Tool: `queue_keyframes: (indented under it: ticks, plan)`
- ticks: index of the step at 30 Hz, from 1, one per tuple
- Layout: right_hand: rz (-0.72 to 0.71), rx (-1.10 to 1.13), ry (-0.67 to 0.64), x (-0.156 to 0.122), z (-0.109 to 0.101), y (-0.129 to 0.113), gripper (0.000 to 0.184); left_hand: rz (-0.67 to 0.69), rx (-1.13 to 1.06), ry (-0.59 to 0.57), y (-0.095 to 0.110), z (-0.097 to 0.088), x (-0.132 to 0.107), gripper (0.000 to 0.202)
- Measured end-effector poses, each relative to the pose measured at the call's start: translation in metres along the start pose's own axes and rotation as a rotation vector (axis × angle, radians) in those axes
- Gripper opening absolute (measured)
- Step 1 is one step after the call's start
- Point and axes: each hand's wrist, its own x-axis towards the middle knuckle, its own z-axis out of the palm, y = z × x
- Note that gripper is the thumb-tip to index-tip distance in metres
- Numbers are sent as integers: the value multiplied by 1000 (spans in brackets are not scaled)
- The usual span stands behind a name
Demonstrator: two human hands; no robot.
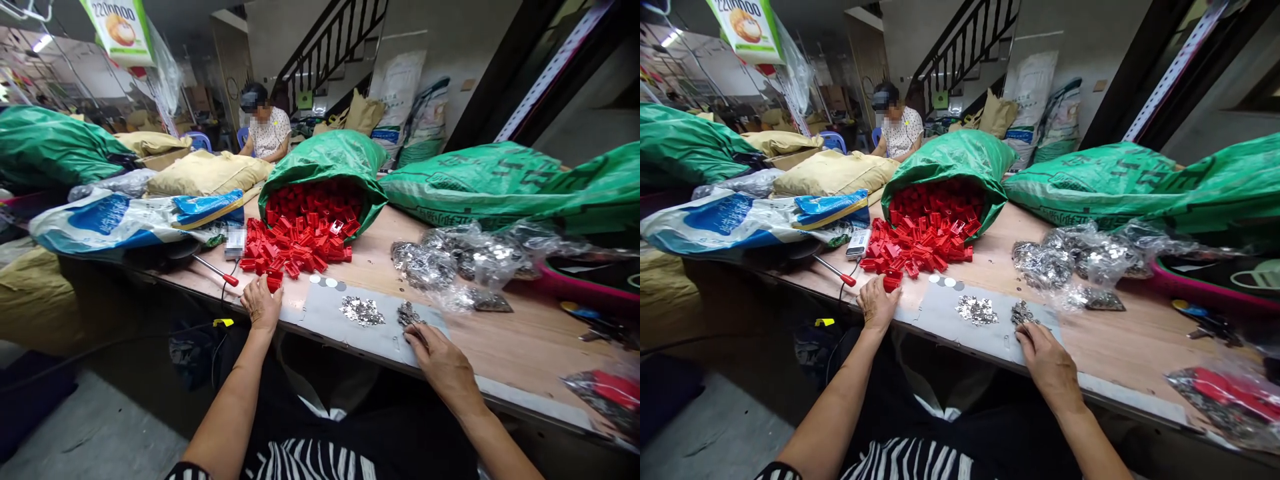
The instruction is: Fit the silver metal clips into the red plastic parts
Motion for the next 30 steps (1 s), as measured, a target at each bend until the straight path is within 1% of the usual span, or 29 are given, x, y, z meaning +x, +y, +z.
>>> queue_keyframes:
  ticks: [3, 6, 7, 9, 10, 11, 13, 15, 17, 21, 25, 27, 30]
  plan:
    - [4, 52, -7, -2, -2, 1, 24, 0, -54, 5, -4, -1, 1, 39]
    - [73, 107, -30, -3, -4, 1, 22, 30, -116, 9, -4, -8, -11, 35]
    - [100, 121, -41, -3, -4, 1, 22, 51, -182, 10, -3, -12, -17, 34]
    - [144, 140, -62, -2, -6, 0, 21, 98, -446, -6, 2, -19, -32, 37]
    - [159, 146, -66, -1, -7, -1, 21, 98, -604, -40, 6, -24, -39, 42]
    - [167, 151, -61, 0, -8, -2, 21, 70, -758, -96, 11, -28, -46, 49]
    - [161, 169, -40, 1, -9, -3, 21, -28, -1040, -242, 21, -37, -57, 58]
    - [131, 188, -16, 2, -10, -3, 24, -130, -1263, -382, 31, -47, -65, 61]
    - [100, 207, 1, 3, -12, -3, 26, -220, -1418, -504, 39, -56, -69, 62]
    - [99, 243, 38, 2, -15, -2, 30, -383, -1609, -701, 51, -72, -75, 59]
    - [138, 263, 52, 1, -18, -6, 32, -565, -1691, -858, 56, -82, -80, 61]
    - [151, 268, 56, 1, -20, -9, 33, -619, -1709, -909, 56, -84, -83, 65]
    - [164, 270, 58, 1, -22, -12, 32, -648, -1751, -940, 54, -83, -87, 64]
